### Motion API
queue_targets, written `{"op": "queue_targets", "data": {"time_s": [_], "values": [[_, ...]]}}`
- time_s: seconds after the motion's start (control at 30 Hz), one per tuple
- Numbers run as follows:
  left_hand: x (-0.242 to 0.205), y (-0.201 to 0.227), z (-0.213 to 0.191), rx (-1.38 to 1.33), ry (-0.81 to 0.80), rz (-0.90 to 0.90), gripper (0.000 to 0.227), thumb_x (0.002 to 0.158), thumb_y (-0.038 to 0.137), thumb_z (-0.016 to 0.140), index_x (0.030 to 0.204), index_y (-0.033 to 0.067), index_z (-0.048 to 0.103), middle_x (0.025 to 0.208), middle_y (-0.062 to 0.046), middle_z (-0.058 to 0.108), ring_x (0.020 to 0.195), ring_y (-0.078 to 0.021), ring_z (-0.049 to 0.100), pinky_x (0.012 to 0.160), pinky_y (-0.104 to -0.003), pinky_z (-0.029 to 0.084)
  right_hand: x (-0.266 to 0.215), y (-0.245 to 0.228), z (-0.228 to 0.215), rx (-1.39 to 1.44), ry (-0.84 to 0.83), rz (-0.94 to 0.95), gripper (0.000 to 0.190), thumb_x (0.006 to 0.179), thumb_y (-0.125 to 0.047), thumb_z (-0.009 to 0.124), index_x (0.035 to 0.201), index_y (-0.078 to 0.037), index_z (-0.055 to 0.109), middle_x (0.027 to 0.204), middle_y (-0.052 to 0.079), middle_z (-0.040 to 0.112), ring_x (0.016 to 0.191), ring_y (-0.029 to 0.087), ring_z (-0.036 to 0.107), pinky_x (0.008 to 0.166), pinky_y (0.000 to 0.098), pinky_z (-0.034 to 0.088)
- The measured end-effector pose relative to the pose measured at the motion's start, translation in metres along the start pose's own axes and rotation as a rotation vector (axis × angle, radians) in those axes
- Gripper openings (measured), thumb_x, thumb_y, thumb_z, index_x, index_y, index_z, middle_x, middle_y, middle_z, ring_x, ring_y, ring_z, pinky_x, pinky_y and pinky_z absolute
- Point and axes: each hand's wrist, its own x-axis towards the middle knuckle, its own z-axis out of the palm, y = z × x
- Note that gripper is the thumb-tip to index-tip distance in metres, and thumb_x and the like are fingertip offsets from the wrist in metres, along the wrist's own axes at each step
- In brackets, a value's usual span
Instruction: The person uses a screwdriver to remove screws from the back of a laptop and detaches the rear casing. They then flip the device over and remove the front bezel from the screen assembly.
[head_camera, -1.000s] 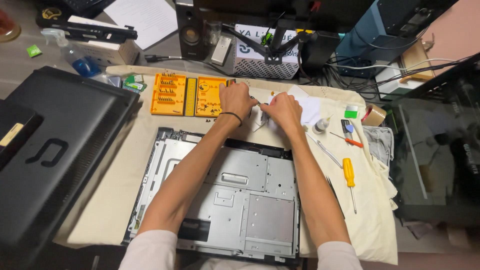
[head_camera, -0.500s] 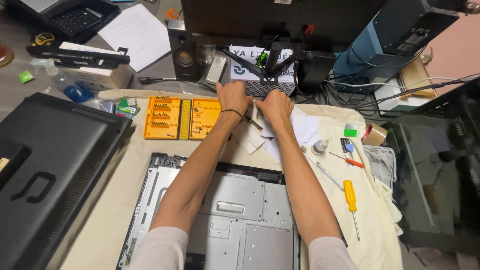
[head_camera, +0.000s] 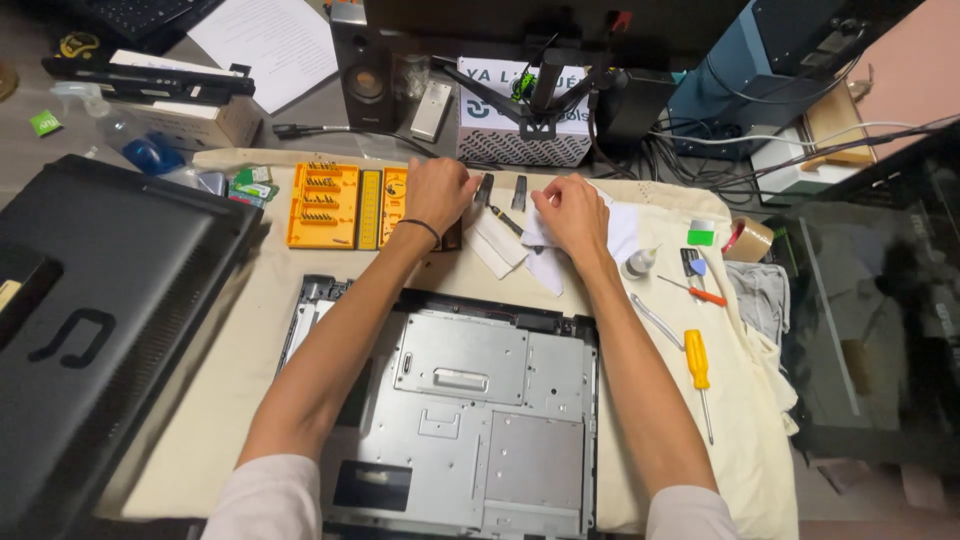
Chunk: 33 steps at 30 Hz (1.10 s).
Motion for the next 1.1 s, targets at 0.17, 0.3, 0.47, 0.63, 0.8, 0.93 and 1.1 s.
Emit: {"op": "queue_targets", "data": {"time_s": [0.17, 0.3, 0.47, 0.63, 0.8, 0.93, 1.1], "values": [[-0.062, -0.003, -0.043, -0.041, -0.072, 0.000, 0.031, 0.108, 0.039, 0.070, 0.100, 0.0156, 0.088, 0.087, -0.007, 0.083, 0.097, -0.0328, 0.081, 0.092, -0.045, 0.043, -0.058, -0.002, -0.032, 0.065, 0.045, -0.024, 0.038, 0.105, -0.051, 0.076, 0.100, -0.014, 0.084, 0.088, 0.007, 0.072, 0.101, 0.039, 0.078, 0.092, 0.0601, 0.063], [-0.105, -0.013, -0.046, -0.073, -0.207, -0.021, 0.031, 0.107, 0.043, 0.075, 0.114, 0.0167, 0.090, 0.100, -0.007, 0.087, 0.103, -0.0295, 0.081, 0.094, -0.042, 0.043, -0.108, 0.021, -0.039, 0.107, 0.032, -0.014, 0.036, 0.106, -0.051, 0.077, 0.100, -0.016, 0.085, 0.087, 0.002, 0.074, 0.085, 0.027, 0.077, 0.083, 0.0467, 0.062], [-0.176, 0.028, -0.104, -0.113, -0.374, 0.021, 0.033, 0.108, 0.038, 0.073, 0.123, 0.0118, 0.087, 0.110, -0.012, 0.088, 0.113, -0.0333, 0.080, 0.101, -0.043, 0.042, -0.189, 0.037, -0.071, 0.180, 0.051, 0.052, 0.025, 0.108, -0.035, 0.077, 0.100, -0.013, 0.085, 0.089, 0.008, 0.077, 0.080, 0.029, 0.075, 0.079, 0.0466, 0.061], [-0.231, 0.044, -0.131, -0.120, -0.397, 0.075, 0.043, 0.111, 0.043, 0.070, 0.135, 0.0090, 0.080, 0.124, -0.016, 0.085, 0.122, -0.0352, 0.076, 0.110, -0.047, 0.039, -0.260, 0.063, -0.081, 0.229, 0.047, 0.112, 0.023, 0.110, -0.033, 0.077, 0.100, -0.014, 0.085, 0.089, 0.008, 0.077, 0.075, 0.025, 0.071, 0.077, 0.0405, 0.059], [-0.256, 0.034, -0.100, -0.073, -0.268, 0.129, 0.068, 0.109, 0.064, 0.067, 0.155, 0.0134, 0.066, 0.147, -0.016, 0.071, 0.143, -0.0349, 0.064, 0.120, -0.062, 0.035, -0.301, 0.075, -0.098, 0.225, 0.064, 0.194, 0.021, 0.111, -0.028, 0.077, 0.104, -0.012, 0.088, 0.094, 0.010, 0.081, 0.079, 0.024, 0.071, 0.077, 0.0388, 0.058], [-0.265, 0.042, -0.111, -0.059, -0.316, 0.123, 0.075, 0.109, 0.068, 0.062, 0.159, 0.0113, 0.063, 0.150, -0.017, 0.069, 0.146, -0.0329, 0.062, 0.122, -0.063, 0.033, -0.316, 0.072, -0.094, 0.266, 0.063, 0.257, 0.023, 0.112, -0.028, 0.075, 0.106, -0.012, 0.089, 0.095, 0.010, 0.083, 0.081, 0.026, 0.074, 0.078, 0.0392, 0.060], [-0.263, 0.046, -0.123, 0.009, -0.383, 0.165, 0.100, 0.100, 0.083, 0.063, 0.167, 0.0092, 0.054, 0.160, -0.019, 0.063, 0.155, -0.0331, 0.055, 0.126, -0.066, 0.029, -0.308, 0.063, -0.076, 0.111, 0.038, 0.135, 0.021, 0.110, -0.024, 0.072, 0.120, -0.010, 0.085, 0.107, 0.014, 0.081, 0.099, 0.034, 0.078, 0.087, 0.0475, 0.063]]}}
